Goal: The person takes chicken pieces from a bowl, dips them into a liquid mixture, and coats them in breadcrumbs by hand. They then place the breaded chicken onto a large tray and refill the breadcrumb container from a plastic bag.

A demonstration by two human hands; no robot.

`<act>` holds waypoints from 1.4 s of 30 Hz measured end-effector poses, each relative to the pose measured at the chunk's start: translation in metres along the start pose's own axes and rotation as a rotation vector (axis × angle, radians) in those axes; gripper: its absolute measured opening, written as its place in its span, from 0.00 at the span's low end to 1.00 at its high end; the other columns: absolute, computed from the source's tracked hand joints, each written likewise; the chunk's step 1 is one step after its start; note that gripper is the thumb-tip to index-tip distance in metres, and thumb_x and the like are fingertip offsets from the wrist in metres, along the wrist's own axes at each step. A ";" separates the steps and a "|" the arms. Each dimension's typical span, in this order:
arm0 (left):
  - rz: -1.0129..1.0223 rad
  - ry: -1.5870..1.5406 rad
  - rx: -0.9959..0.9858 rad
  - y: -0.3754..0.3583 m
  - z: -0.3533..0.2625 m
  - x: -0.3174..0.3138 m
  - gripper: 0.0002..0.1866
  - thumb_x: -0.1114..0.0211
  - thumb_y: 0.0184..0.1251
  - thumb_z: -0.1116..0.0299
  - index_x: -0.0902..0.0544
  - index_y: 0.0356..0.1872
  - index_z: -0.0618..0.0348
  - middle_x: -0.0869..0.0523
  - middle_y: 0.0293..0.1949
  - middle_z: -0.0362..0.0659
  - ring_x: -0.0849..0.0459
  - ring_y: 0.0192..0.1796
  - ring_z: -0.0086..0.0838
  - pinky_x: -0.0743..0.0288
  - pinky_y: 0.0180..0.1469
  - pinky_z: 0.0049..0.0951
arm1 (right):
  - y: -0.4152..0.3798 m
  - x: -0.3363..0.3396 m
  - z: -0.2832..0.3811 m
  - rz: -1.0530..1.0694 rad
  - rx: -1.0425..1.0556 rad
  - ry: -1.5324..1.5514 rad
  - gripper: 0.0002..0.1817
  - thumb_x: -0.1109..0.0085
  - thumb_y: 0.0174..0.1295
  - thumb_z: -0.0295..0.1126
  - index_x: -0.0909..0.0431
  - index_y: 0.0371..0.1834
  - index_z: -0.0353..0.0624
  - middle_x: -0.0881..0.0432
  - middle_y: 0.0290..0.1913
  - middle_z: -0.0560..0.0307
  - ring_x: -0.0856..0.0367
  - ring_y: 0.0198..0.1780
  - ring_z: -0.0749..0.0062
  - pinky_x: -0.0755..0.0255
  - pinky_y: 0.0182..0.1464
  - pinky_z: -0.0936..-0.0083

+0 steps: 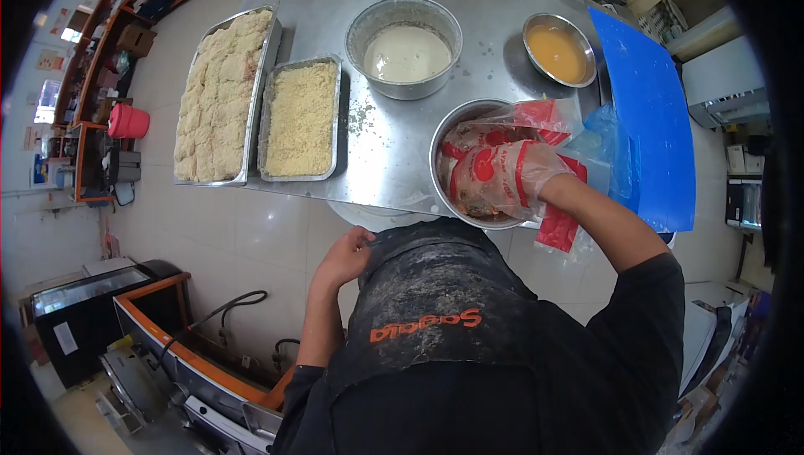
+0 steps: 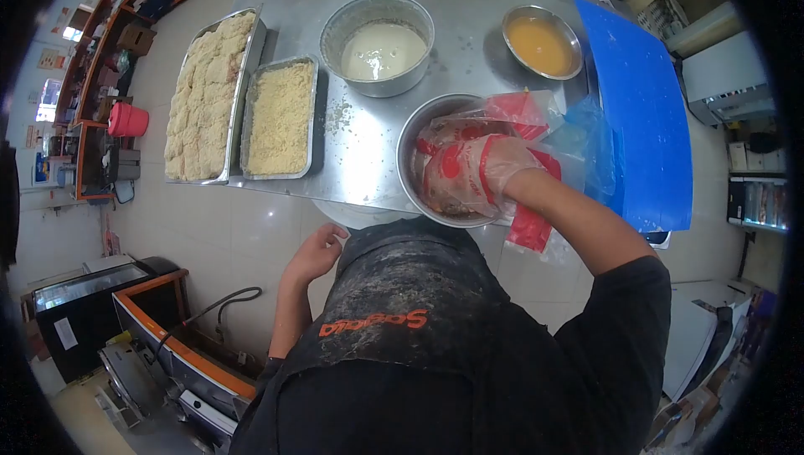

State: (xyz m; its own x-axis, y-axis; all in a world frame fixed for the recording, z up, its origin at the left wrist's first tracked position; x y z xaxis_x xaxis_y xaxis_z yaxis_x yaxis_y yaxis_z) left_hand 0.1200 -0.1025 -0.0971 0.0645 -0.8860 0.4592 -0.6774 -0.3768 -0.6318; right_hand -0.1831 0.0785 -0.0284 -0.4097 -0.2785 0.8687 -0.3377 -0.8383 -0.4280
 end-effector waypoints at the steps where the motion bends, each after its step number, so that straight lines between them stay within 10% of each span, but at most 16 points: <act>1: 0.029 -0.014 0.019 -0.003 -0.004 -0.002 0.14 0.45 0.62 0.74 0.20 0.48 0.61 0.18 0.33 0.44 0.20 0.38 0.29 0.26 0.42 0.29 | -0.002 -0.001 0.003 0.008 -0.007 -0.005 0.13 0.38 0.57 0.44 0.15 0.38 0.50 0.12 0.42 0.49 0.14 0.45 0.54 0.22 0.51 0.62; 6: 0.083 -0.104 0.028 -0.009 -0.015 -0.009 0.17 0.44 0.61 0.73 0.22 0.51 0.65 0.19 0.30 0.44 0.20 0.31 0.26 0.27 0.32 0.30 | -0.013 -0.006 0.017 -0.126 0.182 0.069 0.13 0.42 0.60 0.42 0.15 0.37 0.46 0.13 0.40 0.46 0.14 0.43 0.52 0.22 0.47 0.61; 19: 0.043 -0.106 -0.069 0.008 -0.023 -0.012 0.15 0.45 0.63 0.73 0.22 0.49 0.65 0.17 0.33 0.47 0.21 0.35 0.28 0.27 0.39 0.30 | -0.024 -0.010 0.014 0.433 0.079 -0.278 0.11 0.39 0.59 0.38 0.17 0.39 0.46 0.13 0.41 0.48 0.14 0.43 0.54 0.21 0.48 0.65; 22: 0.059 -0.123 -0.085 0.008 -0.031 -0.011 0.14 0.46 0.64 0.74 0.22 0.49 0.64 0.18 0.32 0.45 0.22 0.34 0.27 0.27 0.39 0.29 | -0.031 -0.008 -0.016 0.042 0.183 0.391 0.08 0.37 0.56 0.35 0.17 0.34 0.43 0.13 0.36 0.46 0.14 0.39 0.51 0.21 0.44 0.63; 25: 0.067 -0.136 -0.089 0.007 -0.044 -0.012 0.14 0.45 0.63 0.74 0.22 0.49 0.63 0.20 0.32 0.43 0.23 0.33 0.25 0.28 0.37 0.28 | -0.044 0.023 -0.021 0.139 -0.137 0.108 0.12 0.37 0.57 0.36 0.17 0.35 0.38 0.15 0.37 0.40 0.16 0.42 0.45 0.23 0.47 0.60; 31: 0.086 -0.129 -0.133 0.012 -0.062 -0.010 0.15 0.43 0.62 0.74 0.22 0.50 0.63 0.22 0.31 0.40 0.24 0.31 0.24 0.29 0.35 0.27 | -0.084 0.108 -0.013 -0.306 -0.161 0.395 0.15 0.36 0.58 0.30 0.20 0.48 0.40 0.15 0.37 0.53 0.15 0.35 0.60 0.21 0.43 0.67; 42: 0.065 -0.100 -0.137 0.022 -0.044 -0.009 0.18 0.42 0.58 0.75 0.21 0.51 0.63 0.21 0.40 0.47 0.22 0.40 0.32 0.26 0.43 0.31 | -0.025 0.050 0.016 -0.242 -0.287 1.261 0.18 0.36 0.66 0.44 0.18 0.38 0.36 0.20 0.32 0.62 0.23 0.35 0.77 0.26 0.40 0.75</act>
State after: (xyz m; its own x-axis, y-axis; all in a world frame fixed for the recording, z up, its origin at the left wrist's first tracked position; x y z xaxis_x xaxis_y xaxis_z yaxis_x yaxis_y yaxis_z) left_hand 0.0727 -0.0912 -0.0874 0.0857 -0.9322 0.3515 -0.7758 -0.2838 -0.5636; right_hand -0.1813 0.0778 0.0293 -0.7657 0.6205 0.1695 -0.6164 -0.6325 -0.4691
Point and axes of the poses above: each hand's wrist, its own y-axis towards the middle knuckle, its own x-axis out of the back of the hand, z = x × y, the point moved 9 cm from there along y, towards the middle knuckle
